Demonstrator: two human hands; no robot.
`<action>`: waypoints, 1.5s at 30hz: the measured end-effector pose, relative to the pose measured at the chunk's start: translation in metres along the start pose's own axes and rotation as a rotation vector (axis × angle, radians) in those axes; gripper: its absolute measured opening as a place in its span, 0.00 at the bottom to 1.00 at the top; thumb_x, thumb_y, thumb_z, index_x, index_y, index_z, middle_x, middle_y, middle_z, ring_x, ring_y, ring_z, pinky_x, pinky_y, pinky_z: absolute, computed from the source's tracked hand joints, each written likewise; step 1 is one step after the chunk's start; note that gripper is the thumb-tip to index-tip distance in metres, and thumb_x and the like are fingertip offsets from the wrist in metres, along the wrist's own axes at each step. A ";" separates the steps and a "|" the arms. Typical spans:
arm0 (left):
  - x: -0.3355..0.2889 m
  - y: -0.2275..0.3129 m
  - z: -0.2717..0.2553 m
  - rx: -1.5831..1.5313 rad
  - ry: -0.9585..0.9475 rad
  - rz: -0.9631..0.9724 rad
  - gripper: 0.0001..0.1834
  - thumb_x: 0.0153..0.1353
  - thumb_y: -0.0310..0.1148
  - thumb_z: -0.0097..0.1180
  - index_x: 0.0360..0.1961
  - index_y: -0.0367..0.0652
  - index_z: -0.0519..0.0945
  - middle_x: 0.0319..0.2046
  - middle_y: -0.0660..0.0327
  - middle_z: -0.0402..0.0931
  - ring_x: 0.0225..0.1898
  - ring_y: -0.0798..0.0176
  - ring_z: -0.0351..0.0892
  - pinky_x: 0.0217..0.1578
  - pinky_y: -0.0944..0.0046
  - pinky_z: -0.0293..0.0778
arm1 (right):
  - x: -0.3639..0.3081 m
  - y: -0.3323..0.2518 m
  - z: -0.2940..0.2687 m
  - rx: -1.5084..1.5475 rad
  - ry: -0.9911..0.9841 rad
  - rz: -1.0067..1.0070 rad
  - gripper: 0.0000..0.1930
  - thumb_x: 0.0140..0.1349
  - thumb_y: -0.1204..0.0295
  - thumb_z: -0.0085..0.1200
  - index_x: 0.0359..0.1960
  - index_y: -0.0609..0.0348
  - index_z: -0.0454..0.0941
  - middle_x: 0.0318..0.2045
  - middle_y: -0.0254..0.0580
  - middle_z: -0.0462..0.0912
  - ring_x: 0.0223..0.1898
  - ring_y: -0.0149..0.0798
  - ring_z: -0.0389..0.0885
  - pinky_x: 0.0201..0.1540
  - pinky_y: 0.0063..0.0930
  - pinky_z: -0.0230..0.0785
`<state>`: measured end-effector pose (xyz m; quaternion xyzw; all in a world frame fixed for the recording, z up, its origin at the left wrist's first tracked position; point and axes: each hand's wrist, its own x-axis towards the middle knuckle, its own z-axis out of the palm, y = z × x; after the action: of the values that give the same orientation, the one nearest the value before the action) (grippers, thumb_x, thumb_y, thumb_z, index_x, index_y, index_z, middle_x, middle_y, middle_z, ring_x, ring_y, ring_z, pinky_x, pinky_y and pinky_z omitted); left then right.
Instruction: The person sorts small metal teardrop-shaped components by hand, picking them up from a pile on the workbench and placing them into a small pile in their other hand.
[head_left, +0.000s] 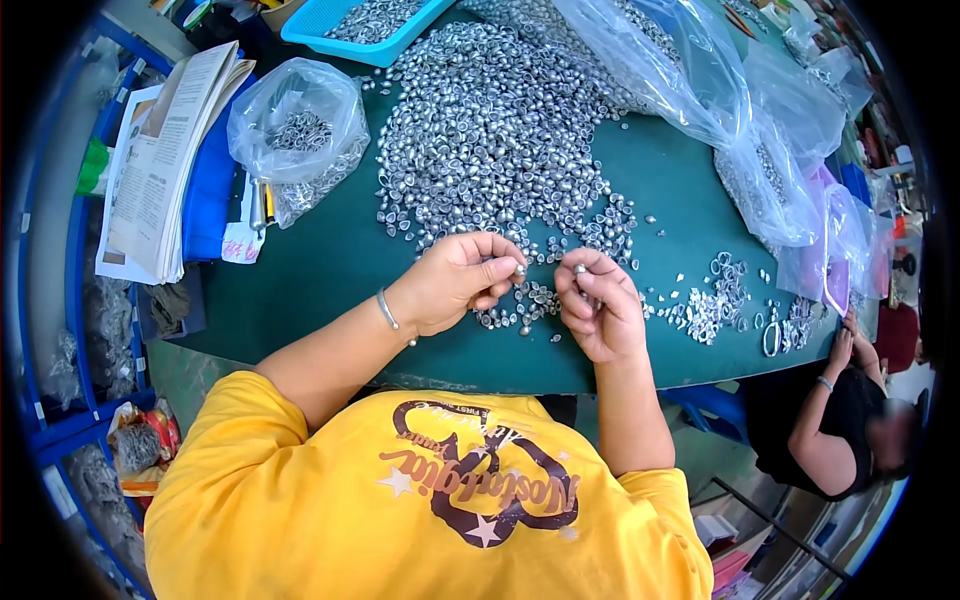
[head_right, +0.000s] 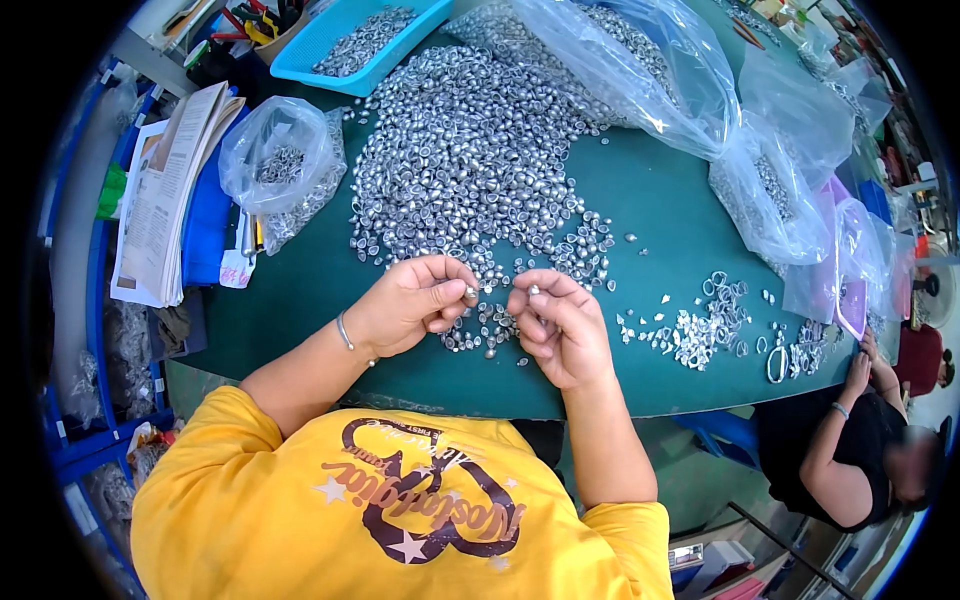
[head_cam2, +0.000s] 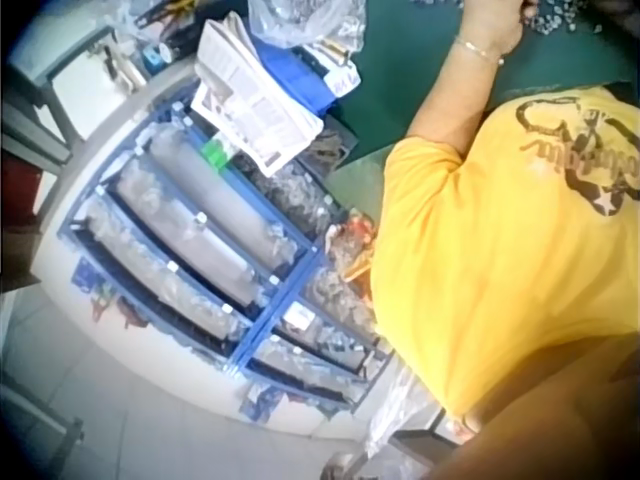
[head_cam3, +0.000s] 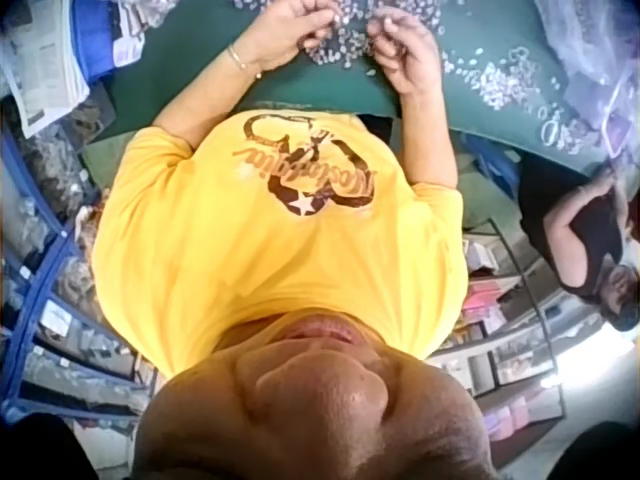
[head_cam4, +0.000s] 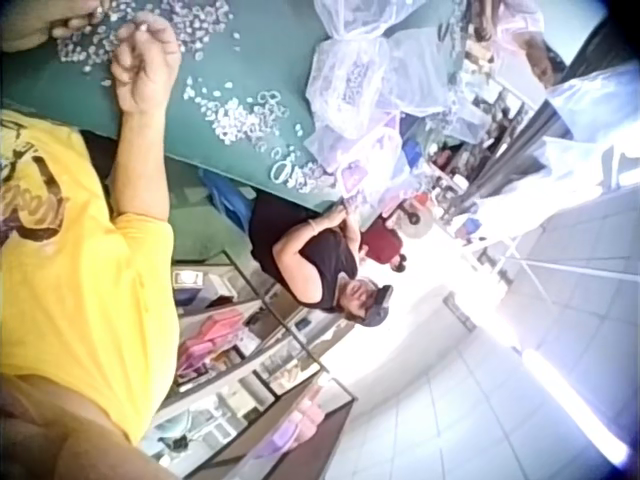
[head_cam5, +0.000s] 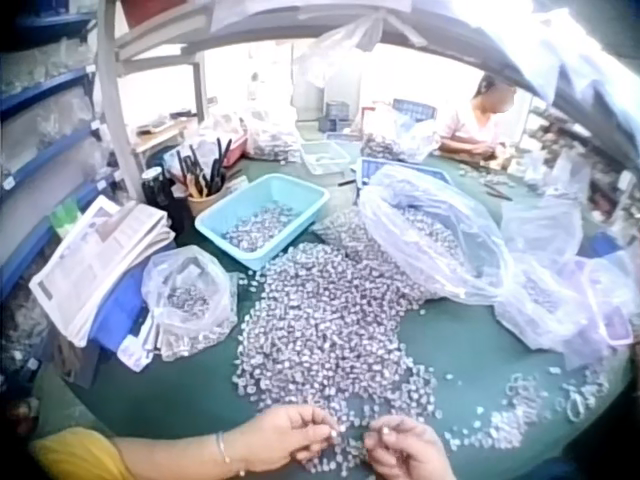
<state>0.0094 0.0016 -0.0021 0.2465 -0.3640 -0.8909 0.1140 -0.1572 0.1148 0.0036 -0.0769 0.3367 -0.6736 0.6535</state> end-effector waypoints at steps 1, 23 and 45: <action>0.000 0.000 0.001 -0.047 0.004 -0.018 0.07 0.61 0.30 0.49 0.38 0.38 0.73 0.27 0.64 0.71 0.23 0.76 0.65 0.22 0.78 0.63 | -0.001 0.001 0.003 -0.015 0.012 -0.024 0.08 0.59 0.78 0.46 0.38 0.67 0.73 0.24 0.40 0.74 0.14 0.21 0.60 0.13 0.11 0.51; -0.007 -0.010 0.017 0.369 0.219 0.121 0.05 0.56 0.23 0.53 0.34 0.36 0.74 0.24 0.61 0.76 0.22 0.74 0.73 0.22 0.77 0.70 | -0.001 0.028 0.022 -1.402 0.147 -0.804 0.03 0.47 0.82 0.58 0.25 0.63 0.77 0.17 0.37 0.73 0.16 0.28 0.71 0.18 0.20 0.63; -0.010 -0.005 0.017 0.494 0.088 0.004 0.07 0.61 0.28 0.48 0.36 0.37 0.76 0.20 0.67 0.70 0.19 0.78 0.66 0.19 0.78 0.63 | -0.009 0.018 0.013 -1.785 -0.226 -1.134 0.11 0.42 0.80 0.61 0.30 0.61 0.76 0.16 0.36 0.71 0.14 0.36 0.70 0.14 0.26 0.62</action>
<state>0.0095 0.0194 0.0081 0.3049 -0.5659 -0.7630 0.0678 -0.1336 0.1201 0.0064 -0.7362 0.5611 -0.3776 -0.0213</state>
